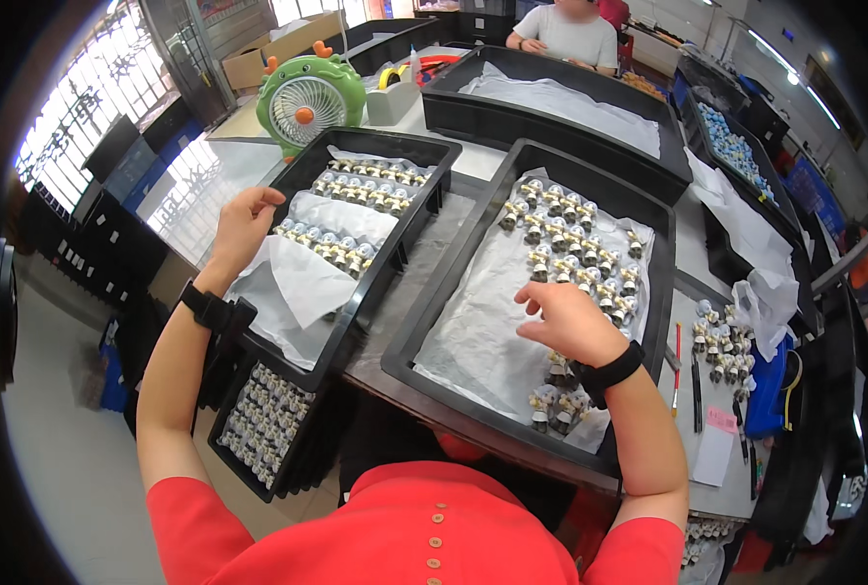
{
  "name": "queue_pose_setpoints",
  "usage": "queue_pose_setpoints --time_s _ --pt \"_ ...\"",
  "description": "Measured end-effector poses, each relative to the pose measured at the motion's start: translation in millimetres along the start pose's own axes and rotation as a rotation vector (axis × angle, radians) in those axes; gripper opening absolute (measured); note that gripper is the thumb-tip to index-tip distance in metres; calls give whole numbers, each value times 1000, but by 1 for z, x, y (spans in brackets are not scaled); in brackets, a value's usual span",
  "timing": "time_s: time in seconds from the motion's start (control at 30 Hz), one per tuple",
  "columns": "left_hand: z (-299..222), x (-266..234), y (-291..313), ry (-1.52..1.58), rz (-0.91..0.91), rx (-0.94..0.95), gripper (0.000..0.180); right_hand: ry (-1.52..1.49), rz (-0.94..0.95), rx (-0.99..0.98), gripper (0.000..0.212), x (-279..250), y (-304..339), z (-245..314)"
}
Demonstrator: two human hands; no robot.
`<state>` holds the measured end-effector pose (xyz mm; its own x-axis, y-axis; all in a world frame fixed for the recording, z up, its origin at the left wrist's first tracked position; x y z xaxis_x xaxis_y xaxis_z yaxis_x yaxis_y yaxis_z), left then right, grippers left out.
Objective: The person picks up small brass valve-like components from a tray and wraps the top of each with a small piece of white material. They then place the wrapped items into a separate tray lined with white paper. The process is repeated for multiple units throughout the clip.
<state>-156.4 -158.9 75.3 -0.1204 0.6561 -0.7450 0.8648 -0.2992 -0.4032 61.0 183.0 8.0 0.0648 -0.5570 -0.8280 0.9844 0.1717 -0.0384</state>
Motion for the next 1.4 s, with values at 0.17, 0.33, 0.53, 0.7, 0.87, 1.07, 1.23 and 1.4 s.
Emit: queue_pose_setpoints --time_s 0.17,0.33,0.53,0.7,0.87,1.07,1.23,1.4 --pt "-96 29 26 551 238 47 17 369 192 102 46 13 14 -14" --pt "-184 90 61 913 587 168 15 574 207 102 22 30 13 -15" --pt "-199 137 83 1130 748 154 14 593 300 197 32 26 16 -17" --pt "-175 151 82 1144 810 -57 15 487 286 181 30 36 12 -28" --pt "-176 151 86 1101 800 -32 18 151 81 105 26 18 0 -4" --pt "-166 161 87 894 671 -86 43 -40 -330 -49 27 -6 -13 29" --pt "-167 166 94 1174 945 -378 49 -76 -459 -133 39 -8 -13 40" --pt "-167 173 92 1280 1008 -384 49 -81 -520 -173 48 -6 -11 43"
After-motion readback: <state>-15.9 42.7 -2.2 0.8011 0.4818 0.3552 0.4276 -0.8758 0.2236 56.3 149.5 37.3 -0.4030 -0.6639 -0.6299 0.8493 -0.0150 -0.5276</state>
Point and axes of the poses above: each hand's wrist, its own y-axis away from the middle knuckle, its own x-axis out of the palm, z = x × y, the point moved 5 cm from there along -y, towards the middle knuckle, and after that the axes turned 6 degrees about -x, right-handed, at the moved point
